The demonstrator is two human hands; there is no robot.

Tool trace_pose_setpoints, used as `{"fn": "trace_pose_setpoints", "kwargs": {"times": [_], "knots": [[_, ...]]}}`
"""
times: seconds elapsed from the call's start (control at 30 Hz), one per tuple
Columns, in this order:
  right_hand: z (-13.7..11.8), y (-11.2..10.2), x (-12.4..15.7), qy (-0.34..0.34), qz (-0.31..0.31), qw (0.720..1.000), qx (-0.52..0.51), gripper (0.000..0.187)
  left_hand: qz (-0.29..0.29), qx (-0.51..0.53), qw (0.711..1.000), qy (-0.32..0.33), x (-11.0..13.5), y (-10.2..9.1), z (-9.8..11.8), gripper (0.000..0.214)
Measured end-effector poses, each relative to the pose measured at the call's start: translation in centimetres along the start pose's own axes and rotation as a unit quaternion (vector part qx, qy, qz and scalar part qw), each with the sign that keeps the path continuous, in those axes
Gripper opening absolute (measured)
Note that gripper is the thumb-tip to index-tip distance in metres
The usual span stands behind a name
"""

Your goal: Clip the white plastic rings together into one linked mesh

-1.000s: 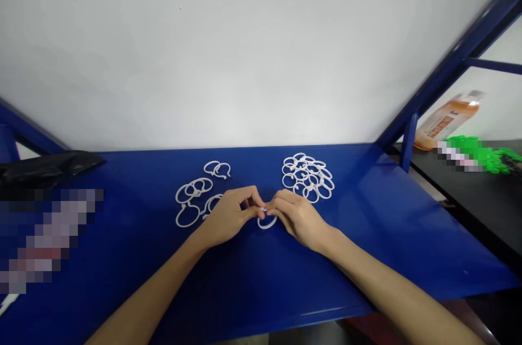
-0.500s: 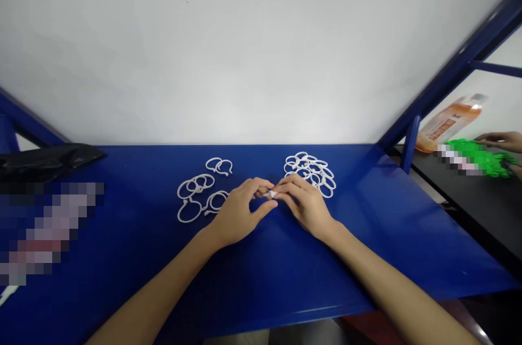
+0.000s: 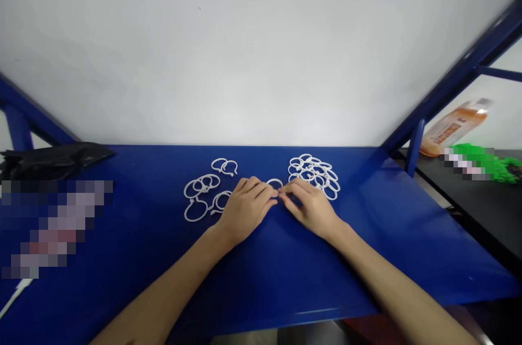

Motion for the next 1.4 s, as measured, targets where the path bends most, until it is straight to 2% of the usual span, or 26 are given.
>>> {"fn": "trace_pose_setpoints", "kwargs": {"times": [0.07,0.17,0.27,0.4,0.67,0.87,1.13,1.27,1.33,1.4], "knots": [[1.2,-0.5,0.0,0.044,0.021,0.997,0.057,0.013,0.024,-0.027,0.999,-0.022,-0.2,-0.5,-0.9,0.023],[3.4,-1.4,0.0,0.114,0.046,0.98,0.155,0.01,0.041,-0.114,0.986,-0.114,0.1,-1.4,-3.7,0.031],[5.0,-1.7,-0.1,0.139,0.046,0.968,0.204,0.007,0.004,-0.172,0.97,-0.175,1.0,-2.0,-6.7,0.04],[5.9,-1.3,-0.2,0.147,0.031,0.965,0.215,0.007,-0.048,-0.175,0.969,-0.17,1.7,-2.2,-8.2,0.044],[6.5,-0.8,-0.3,0.15,0.031,0.966,0.207,0.007,-0.03,-0.14,0.978,-0.152,1.4,-1.5,-8.1,0.026],[5.9,0.0,-1.3,0.116,0.041,0.964,0.235,0.01,-0.038,-0.152,0.979,-0.131,1.1,-1.0,-7.3,0.03],[5.4,0.0,-1.5,0.107,0.046,0.961,0.25,0.011,-0.022,-0.144,0.982,-0.119,0.4,-1.6,-5.7,0.027],[4.9,-0.5,-1.4,0.1,0.065,0.966,0.229,0.014,0.022,-0.054,0.988,-0.144,0.0,-2.0,-5.1,0.023],[4.1,-0.7,-1.2,0.09,0.07,0.974,0.197,0.014,0.04,0.043,0.986,-0.155,-0.2,-2.1,-4.6,0.02],[2.9,-0.7,-1.0,0.074,0.059,0.986,0.134,0.011,0.042,0.16,0.972,-0.167,-0.3,-2.1,-3.9,0.017]]}}
Point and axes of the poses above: each hand's wrist, its own x-axis away from the middle knuckle, its own y-axis out of the palm, z = x × y, the point moved 3 cm from there along -x, towards the middle knuckle, and after that the axes turned 7 degrees about x, right-handed, at the moved point
